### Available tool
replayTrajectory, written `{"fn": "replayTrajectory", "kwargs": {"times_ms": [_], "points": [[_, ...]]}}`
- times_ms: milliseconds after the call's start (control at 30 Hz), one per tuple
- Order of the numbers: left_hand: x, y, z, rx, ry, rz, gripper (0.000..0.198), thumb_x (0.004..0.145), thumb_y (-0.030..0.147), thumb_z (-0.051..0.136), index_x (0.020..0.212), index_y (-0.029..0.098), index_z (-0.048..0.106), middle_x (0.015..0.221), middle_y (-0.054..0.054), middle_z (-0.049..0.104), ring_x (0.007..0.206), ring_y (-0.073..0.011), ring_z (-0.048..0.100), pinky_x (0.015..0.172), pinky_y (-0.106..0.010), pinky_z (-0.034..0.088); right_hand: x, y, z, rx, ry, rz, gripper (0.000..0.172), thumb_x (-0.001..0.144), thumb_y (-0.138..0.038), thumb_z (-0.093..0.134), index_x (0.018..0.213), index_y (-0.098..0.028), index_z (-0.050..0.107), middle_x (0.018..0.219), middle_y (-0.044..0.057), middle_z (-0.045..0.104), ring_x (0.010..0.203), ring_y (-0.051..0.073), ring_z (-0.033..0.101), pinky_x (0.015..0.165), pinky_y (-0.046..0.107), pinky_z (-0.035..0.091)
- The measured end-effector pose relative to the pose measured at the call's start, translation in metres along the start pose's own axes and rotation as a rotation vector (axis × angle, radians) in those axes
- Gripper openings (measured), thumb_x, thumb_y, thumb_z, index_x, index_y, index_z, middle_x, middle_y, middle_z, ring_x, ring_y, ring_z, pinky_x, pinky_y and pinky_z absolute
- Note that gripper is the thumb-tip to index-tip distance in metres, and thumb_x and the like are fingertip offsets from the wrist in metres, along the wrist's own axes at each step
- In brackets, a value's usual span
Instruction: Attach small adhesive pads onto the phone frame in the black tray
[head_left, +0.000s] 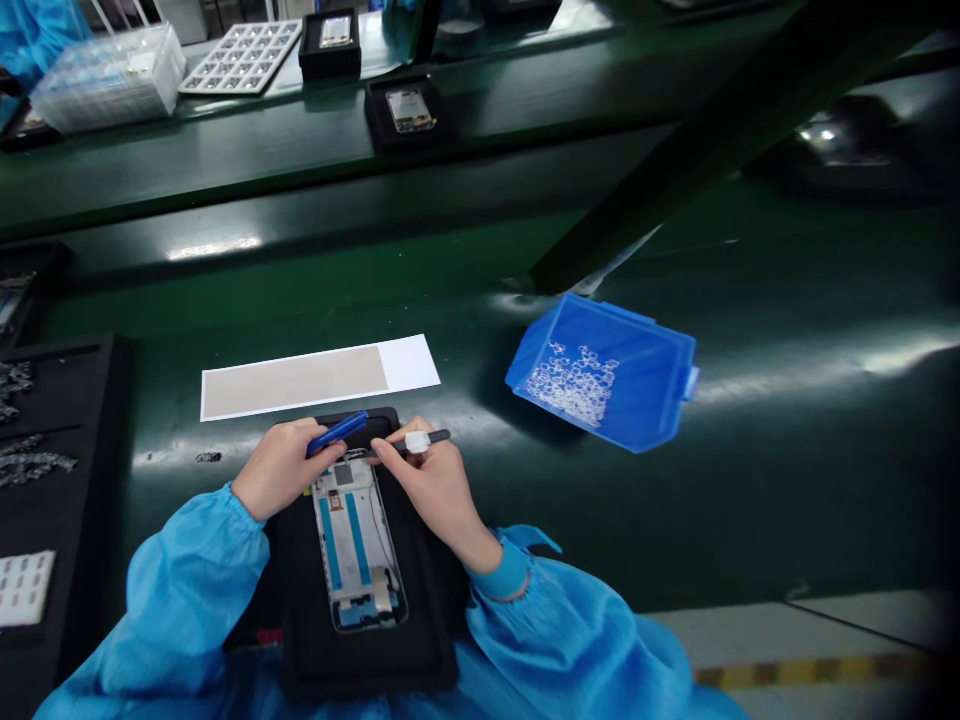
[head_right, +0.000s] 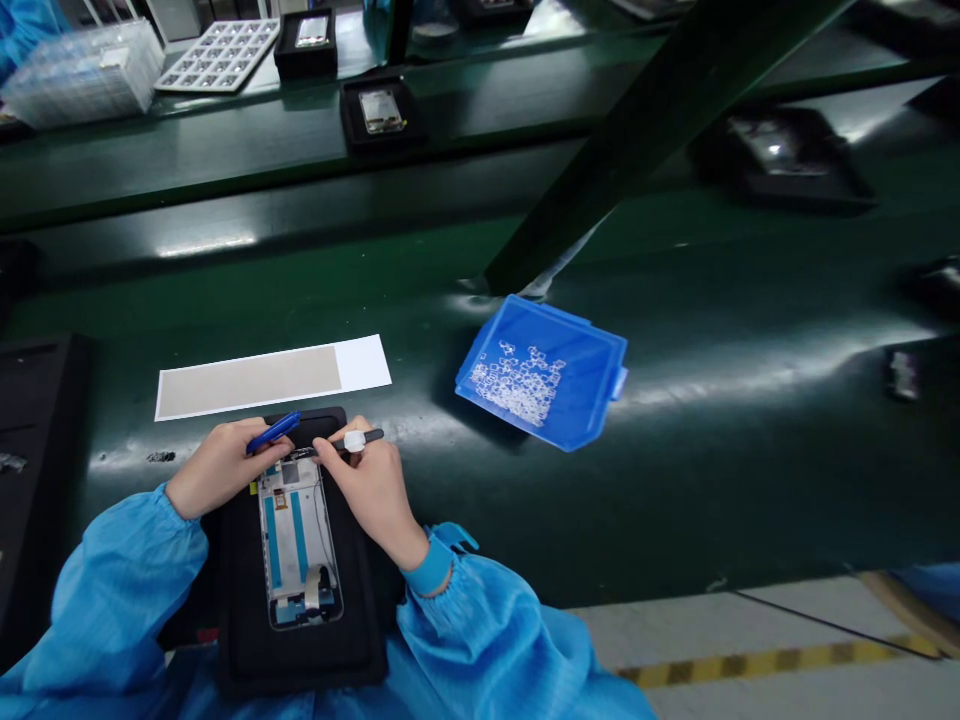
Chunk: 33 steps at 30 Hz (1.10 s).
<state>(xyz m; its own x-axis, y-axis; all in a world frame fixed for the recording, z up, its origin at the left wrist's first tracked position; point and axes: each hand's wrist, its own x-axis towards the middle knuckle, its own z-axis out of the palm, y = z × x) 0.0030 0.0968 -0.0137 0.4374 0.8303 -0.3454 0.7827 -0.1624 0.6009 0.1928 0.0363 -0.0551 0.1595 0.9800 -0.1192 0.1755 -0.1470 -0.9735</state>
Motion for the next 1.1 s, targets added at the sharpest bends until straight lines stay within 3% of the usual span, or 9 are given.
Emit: {"fn": "replayTrajectory", "kwargs": {"times_ms": [400,567,767,1100], "points": [[-0.001,0.004,0.005,0.151,0.03,0.01,0.015,0.094,0.028,0.06,0.087,0.019,0.07,0.079,-0.001,0.063,0.073,-0.0176,0.062,0.064,-0.028,0.039,0.0,0.003,0.0,0.014,-0.016,-0.004,0.027,0.088,-0.046,0.066,0.077,-0.022,0.059,0.068,0.003,0.067,0.066,0.024,0.069,0.051,0.03,0.045],[-0.002,0.014,0.007,0.251,0.028,-0.053,0.011,0.094,0.029,0.061,0.09,0.021,0.068,0.081,-0.001,0.063,0.078,-0.02,0.063,0.064,-0.03,0.037,0.0,0.002,0.0,0.055,-0.03,0.039,0.028,0.087,-0.047,0.067,0.078,-0.022,0.058,0.067,0.001,0.063,0.069,0.024,0.071,0.054,0.03,0.045],[-0.001,0.02,0.007,0.317,-0.001,-0.063,0.01,0.096,0.028,0.057,0.092,0.021,0.063,0.085,-0.001,0.063,0.082,-0.0215,0.064,0.064,-0.032,0.037,-0.001,0.0,-0.003,-0.074,0.012,-0.055,0.027,0.088,-0.044,0.064,0.073,-0.021,0.061,0.062,-0.001,0.055,0.049,0.014,0.048,0.049,0.029,0.038],[-0.001,0.019,0.007,0.302,-0.007,-0.062,0.012,0.096,0.028,0.057,0.086,0.021,0.058,0.08,0.0,0.059,0.079,-0.021,0.062,0.062,-0.031,0.032,-0.004,-0.001,-0.003,-0.138,0.028,-0.216,0.022,0.089,-0.038,0.065,0.075,-0.022,0.06,0.061,-0.003,0.053,0.048,0.013,0.045,0.048,0.027,0.035]]}}
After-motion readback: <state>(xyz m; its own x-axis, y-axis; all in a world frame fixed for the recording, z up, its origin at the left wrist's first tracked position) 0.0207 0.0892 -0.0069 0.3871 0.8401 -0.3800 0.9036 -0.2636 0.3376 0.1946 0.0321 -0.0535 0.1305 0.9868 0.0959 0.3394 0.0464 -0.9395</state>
